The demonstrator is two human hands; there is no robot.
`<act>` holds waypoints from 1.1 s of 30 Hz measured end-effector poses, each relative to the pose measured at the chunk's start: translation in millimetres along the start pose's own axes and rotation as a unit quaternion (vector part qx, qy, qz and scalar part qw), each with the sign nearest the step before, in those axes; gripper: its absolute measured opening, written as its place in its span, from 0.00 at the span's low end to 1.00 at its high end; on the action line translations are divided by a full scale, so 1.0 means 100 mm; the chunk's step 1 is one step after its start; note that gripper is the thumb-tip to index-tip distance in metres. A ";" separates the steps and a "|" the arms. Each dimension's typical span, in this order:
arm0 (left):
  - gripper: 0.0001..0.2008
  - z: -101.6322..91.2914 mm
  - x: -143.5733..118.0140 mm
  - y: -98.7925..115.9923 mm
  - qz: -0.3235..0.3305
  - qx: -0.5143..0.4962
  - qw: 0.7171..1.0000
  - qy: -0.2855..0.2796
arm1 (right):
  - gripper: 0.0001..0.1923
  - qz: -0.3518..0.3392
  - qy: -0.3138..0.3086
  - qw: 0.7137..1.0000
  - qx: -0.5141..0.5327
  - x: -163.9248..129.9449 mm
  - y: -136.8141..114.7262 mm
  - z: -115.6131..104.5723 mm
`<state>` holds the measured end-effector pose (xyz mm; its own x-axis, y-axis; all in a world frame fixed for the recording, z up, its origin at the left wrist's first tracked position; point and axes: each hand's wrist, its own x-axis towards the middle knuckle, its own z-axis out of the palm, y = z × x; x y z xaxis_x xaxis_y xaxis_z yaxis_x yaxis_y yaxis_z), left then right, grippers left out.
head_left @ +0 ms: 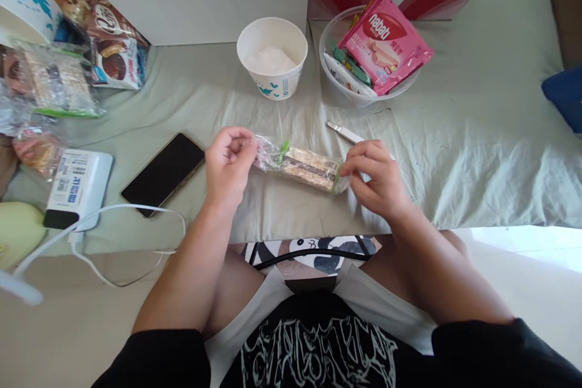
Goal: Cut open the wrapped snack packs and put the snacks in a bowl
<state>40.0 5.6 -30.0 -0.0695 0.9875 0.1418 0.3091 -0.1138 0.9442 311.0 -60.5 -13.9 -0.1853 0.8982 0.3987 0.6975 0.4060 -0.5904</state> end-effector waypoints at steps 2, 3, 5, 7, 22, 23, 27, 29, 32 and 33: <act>0.11 -0.10 0.06 -0.08 -0.047 0.005 0.999 0.001 | 0.13 0.021 0.025 0.999 -0.007 0.01 0.10 -0.08; 0.14 -0.15 0.08 -0.11 -0.059 0.021 0.998 -0.002 | 0.12 0.035 0.039 0.998 -0.016 0.02 0.15 -0.12; 0.17 -0.23 0.09 -0.13 -0.057 0.070 0.996 -0.004 | 0.13 0.068 0.074 0.994 -0.041 0.01 0.21 -0.16; 0.19 -0.28 0.08 -0.10 -0.013 0.110 0.994 0.003 | 0.15 0.094 0.112 0.988 -0.049 0.01 0.23 -0.17; 0.04 -0.33 -0.16 0.24 0.259 0.223 0.933 -0.115 | 0.06 -0.018 0.074 0.997 -0.021 -0.07 -0.16 -0.24; 0.04 -0.36 -0.19 0.28 0.269 0.217 0.931 -0.119 | 0.06 -0.027 0.053 0.998 -0.009 -0.11 -0.19 -0.28; 0.08 -0.45 -0.36 0.42 0.235 0.219 0.928 -0.189 | 0.08 -0.044 -0.119 0.991 0.043 -0.23 -0.24 -0.39; 0.08 -0.50 -0.43 0.45 0.194 0.227 0.918 -0.261 | 0.12 -0.044 -0.215 0.975 0.034 -0.27 -0.22 -0.39; 0.08 -0.55 -0.48 0.44 0.133 0.230 0.889 -0.372 | 0.17 -0.002 -0.268 0.961 -0.062 -0.30 -0.18 -0.34; 0.09 -0.56 -0.48 0.43 0.123 0.229 0.890 -0.374 | 0.17 0.019 -0.257 0.960 -0.107 -0.30 -0.16 -0.32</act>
<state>3.7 -52.8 20.5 0.6522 0.7547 -0.0711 0.5936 -0.4501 0.6671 327.9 -99.5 6.1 -0.4366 0.8982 -0.0519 0.8261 0.3774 -0.4185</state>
